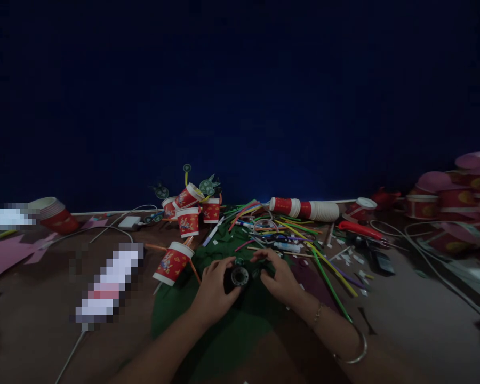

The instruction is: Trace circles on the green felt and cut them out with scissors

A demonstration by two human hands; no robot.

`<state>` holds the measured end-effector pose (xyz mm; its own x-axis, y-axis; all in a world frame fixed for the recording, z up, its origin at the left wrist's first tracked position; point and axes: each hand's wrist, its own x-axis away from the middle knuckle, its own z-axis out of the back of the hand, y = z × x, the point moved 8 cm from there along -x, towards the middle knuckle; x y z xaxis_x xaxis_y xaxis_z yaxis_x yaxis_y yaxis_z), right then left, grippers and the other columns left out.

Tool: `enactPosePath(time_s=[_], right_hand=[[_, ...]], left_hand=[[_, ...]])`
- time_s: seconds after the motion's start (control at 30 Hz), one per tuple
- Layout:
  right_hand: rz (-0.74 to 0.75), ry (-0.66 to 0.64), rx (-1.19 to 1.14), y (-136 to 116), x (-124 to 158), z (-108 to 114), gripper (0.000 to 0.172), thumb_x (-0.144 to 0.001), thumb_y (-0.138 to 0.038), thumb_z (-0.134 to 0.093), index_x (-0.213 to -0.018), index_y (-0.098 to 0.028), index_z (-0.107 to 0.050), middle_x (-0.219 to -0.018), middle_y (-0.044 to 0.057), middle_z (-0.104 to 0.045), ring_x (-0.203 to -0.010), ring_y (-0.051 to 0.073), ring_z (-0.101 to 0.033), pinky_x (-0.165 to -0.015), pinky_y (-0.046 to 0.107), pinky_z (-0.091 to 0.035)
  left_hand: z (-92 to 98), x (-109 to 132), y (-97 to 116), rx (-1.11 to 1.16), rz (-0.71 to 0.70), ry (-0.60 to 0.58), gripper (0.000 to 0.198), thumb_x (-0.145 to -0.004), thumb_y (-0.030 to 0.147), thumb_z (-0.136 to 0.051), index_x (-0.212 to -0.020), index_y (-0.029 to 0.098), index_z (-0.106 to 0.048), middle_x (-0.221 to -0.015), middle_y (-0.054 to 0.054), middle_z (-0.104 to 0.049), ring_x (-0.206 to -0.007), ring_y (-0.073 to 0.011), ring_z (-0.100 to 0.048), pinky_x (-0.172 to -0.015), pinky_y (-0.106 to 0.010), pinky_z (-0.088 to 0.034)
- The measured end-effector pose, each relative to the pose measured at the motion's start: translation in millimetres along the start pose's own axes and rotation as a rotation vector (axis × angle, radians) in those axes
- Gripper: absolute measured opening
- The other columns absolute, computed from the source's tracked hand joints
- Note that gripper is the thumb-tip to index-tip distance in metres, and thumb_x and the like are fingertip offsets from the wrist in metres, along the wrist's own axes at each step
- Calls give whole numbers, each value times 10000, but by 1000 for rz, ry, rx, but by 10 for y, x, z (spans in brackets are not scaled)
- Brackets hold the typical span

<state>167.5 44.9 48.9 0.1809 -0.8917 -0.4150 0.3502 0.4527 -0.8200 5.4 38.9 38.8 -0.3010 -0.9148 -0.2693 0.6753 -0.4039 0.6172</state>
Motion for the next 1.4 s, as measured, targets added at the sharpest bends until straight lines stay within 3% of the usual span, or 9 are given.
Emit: enactPosePath(time_s=[0.23,0.47,0.6,0.7,0.8,0.9,1.13,1.27,1.4], right_hand=[[-30,70,-56,26,-5,56,391,-650,-64,-432,-1007,-202,-511,-906,49,-642,-877,199,-598,-804,358,-460],[-120,510,-114,119,7,546,177,-715,-115,-423,-810,-192,-551,-800,37,-607,-755,175,-568,-716,319,-454],[-154,696,-244,211,-52,839,123,-710,-161,-446,-799,-182,-528,-783,21,-593,-741,163,-567,-688,292,-453],[-238,731,-261,328,-132,993,112,-691,-202,-468,-775,-181,-540,-753,15,-604,-690,153,-559,-622,264,-440],[-357,660,-316,457,-234,1038,136,-665,-256,-505,-773,-187,-552,-721,20,-637,-647,170,-580,-557,266,-434],[-437,486,-292,518,-359,991,192,-657,-280,-530,-807,-178,-591,-716,33,-668,-651,189,-601,-545,274,-439],[-342,254,216,534,-584,1101,135,-640,-221,-560,-720,-178,-659,-684,26,-678,-656,195,-611,-612,293,-443],[-324,89,554,581,-624,1087,153,-679,-166,-552,-731,-191,-693,-639,24,-673,-602,193,-608,-599,288,-426],[-262,-5,658,544,-700,947,197,-736,-163,-524,-794,-189,-711,-728,37,-701,-655,190,-627,-631,273,-436]], left_hand=[[4,7,12,2,-7,-2,544,-666,183,-615,-1189,234,-470,-1084,-66,-590,-1043,-258,-519,-907,-431,-382],[20,1,55,-39,-70,-19,578,-646,195,-642,-1190,225,-451,-1179,-86,-543,-1120,-286,-455,-949,-478,-346],[93,70,297,-136,-195,4,481,-738,253,-582,-1204,210,-472,-1210,-114,-541,-1133,-294,-454,-953,-485,-349],[-26,213,584,-253,-295,-96,432,-801,224,-492,-1233,231,-495,-1239,-113,-552,-1083,-283,-516,-893,-436,-420],[-215,323,690,-422,-178,-194,497,-782,212,-493,-1279,198,-486,-1350,-163,-456,-932,-321,-602,-650,-403,-512],[-356,365,632,-628,27,-248,599,-728,79,-481,-1320,165,-447,-1425,-200,-313,-644,-278,-635,-468,-399,-504],[-453,309,553,-639,176,-185,601,-705,33,-522,-1295,138,-473,-1367,-272,-348,-577,-249,-640,-475,-396,-534],[-499,282,569,-759,161,-265,595,-687,-45,-448,-1267,78,-491,-1311,-319,-381,-539,-252,-650,-441,-378,-534],[-541,232,593,-859,141,-341,641,-652,-107,-394,-1260,73,-492,-1275,-329,-415,-525,-233,-658,-425,-332,-539]])
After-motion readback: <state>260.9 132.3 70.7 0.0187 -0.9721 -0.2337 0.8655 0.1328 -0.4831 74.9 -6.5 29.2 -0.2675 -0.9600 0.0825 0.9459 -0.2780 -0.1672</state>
